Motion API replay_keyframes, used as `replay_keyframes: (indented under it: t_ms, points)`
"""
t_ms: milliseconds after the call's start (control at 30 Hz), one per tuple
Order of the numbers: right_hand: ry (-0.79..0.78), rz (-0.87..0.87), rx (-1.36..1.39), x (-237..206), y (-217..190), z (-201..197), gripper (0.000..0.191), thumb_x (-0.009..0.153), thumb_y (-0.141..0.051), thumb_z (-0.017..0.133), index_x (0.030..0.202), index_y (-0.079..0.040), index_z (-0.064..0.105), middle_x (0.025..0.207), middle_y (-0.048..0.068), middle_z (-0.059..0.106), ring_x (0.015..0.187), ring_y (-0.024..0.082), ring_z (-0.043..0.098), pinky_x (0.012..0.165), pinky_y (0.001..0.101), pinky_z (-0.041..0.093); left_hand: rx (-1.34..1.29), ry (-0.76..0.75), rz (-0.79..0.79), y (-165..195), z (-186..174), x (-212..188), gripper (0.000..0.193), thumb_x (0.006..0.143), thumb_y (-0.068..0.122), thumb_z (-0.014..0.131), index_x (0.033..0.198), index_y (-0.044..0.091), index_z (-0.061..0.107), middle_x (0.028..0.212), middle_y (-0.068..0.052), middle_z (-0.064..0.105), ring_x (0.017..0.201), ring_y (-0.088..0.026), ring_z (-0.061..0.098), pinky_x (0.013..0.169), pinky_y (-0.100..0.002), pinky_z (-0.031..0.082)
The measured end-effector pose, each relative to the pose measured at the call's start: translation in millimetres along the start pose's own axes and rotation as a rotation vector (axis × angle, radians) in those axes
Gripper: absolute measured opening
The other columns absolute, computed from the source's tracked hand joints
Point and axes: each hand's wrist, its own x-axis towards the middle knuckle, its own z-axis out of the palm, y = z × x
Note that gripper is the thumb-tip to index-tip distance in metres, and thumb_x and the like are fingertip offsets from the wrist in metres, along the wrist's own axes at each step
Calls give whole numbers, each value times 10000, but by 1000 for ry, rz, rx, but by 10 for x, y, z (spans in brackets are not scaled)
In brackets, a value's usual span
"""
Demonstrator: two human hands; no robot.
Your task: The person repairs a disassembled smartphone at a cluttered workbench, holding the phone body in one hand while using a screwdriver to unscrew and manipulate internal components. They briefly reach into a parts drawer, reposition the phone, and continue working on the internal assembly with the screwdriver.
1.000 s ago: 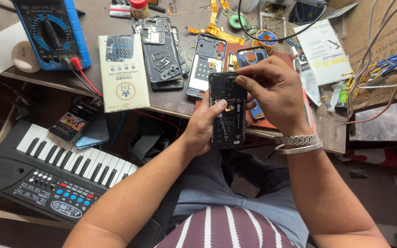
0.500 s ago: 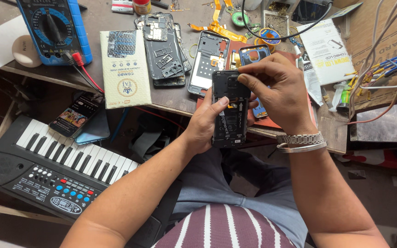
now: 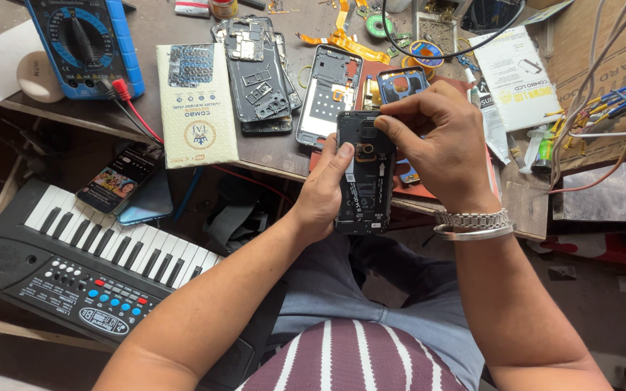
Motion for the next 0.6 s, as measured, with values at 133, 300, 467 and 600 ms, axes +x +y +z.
replay_keyframes:
  t_ms: [133,300,467,600]
  points:
    - [40,-26,-73,-17,-16,-5,173,917,-73,862,1004,21,747,984,50,617,791,109,720,668,231,598,-8,9,28,-72,-39,10,357,1139,310,355,1417,87,331,1269,-220,642,1069,-276,724,861,-384,645]
    - [36,-15,-60,-50,24,-18,183,914,-75,870,944,22,718,920,37,628,763,91,701,640,219,581,-57,21,43,-116,-69,6,367,1176,254,389,1494,76,346,1315,-201,594,1116,-288,675,903,-396,617]
    - [53,137,223,-102,157,35,259,910,-80,846,1081,6,671,883,29,676,734,59,662,586,203,553,-67,-27,4,-49,-31,-16,393,1113,273,386,1462,99,338,1346,-205,602,1163,-340,706,948,-403,647]
    - [38,222,415,-179,258,56,226,976,-61,799,1144,37,684,927,47,720,751,74,655,632,205,545,-64,-48,2,-26,0,-22,405,1114,295,398,1464,105,321,1338,-231,621,1137,-350,696,868,-406,635]
